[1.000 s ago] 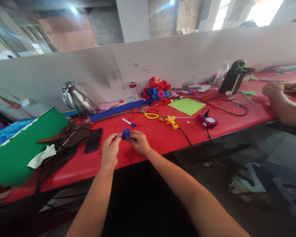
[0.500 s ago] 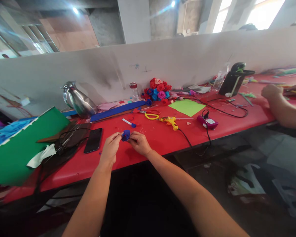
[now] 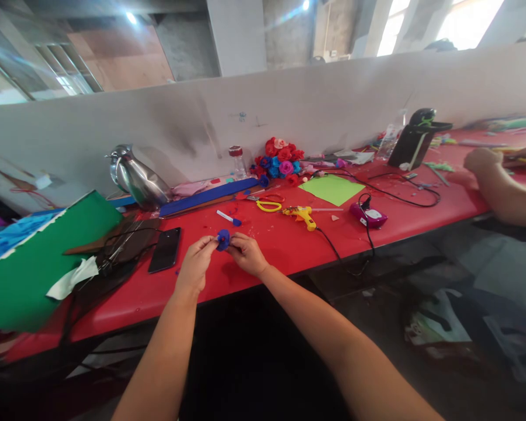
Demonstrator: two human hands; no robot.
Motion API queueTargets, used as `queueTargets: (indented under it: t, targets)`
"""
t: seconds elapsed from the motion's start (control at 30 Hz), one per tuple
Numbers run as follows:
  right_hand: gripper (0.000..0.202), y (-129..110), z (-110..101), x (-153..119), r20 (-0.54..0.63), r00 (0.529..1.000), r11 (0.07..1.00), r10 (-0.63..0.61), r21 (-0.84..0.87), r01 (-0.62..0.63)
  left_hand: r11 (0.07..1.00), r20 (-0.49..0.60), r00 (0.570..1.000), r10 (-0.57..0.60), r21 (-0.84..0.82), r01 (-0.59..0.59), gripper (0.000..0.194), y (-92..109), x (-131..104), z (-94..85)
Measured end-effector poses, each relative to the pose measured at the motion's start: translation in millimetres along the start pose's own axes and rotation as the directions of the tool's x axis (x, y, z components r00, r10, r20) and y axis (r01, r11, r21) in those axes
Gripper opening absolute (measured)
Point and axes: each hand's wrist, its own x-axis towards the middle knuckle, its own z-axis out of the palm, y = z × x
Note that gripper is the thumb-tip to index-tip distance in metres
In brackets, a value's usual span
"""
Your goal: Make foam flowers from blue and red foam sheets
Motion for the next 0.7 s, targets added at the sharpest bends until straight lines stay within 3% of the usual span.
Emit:
queueTargets:
  t: [0.23, 0.4, 0.53, 0.7]
  targets:
    - [0.024, -1.7, -1.2, 0.8, -0.002, 1.000, 1.000, -0.008, 0.000, 0.008, 0.999, -0.085, 0.996, -0.041, -0.013, 0.040, 0.039, -6.9, 1.6, -3.2]
    - [0.022, -2.4, -1.6, 0.6, 0.016, 1.000, 1.000, -0.004, 0.004, 0.004, 1.000, 0.018, 1.000, -0.025, 0.016, 0.024, 0.027, -3.9, 3.9, -4.5]
    - [0.023, -1.6, -1.3, 0.5, 0.017, 1.000, 1.000, -0.009, 0.013, 0.009, 0.986, 0.064, 0.994, 0.083, 0.142, -0.091, 0.018, -2.6, 4.6, -5.7]
    - [0.024, 0.5, 0.1, -0.4, 0.005, 1.000, 1.000, 0.009, -0.006, -0.009, 0.878, -0.002, 0.960, 0.280, 0.406, -0.255, 0.014, -0.1, 3.5, -9.9]
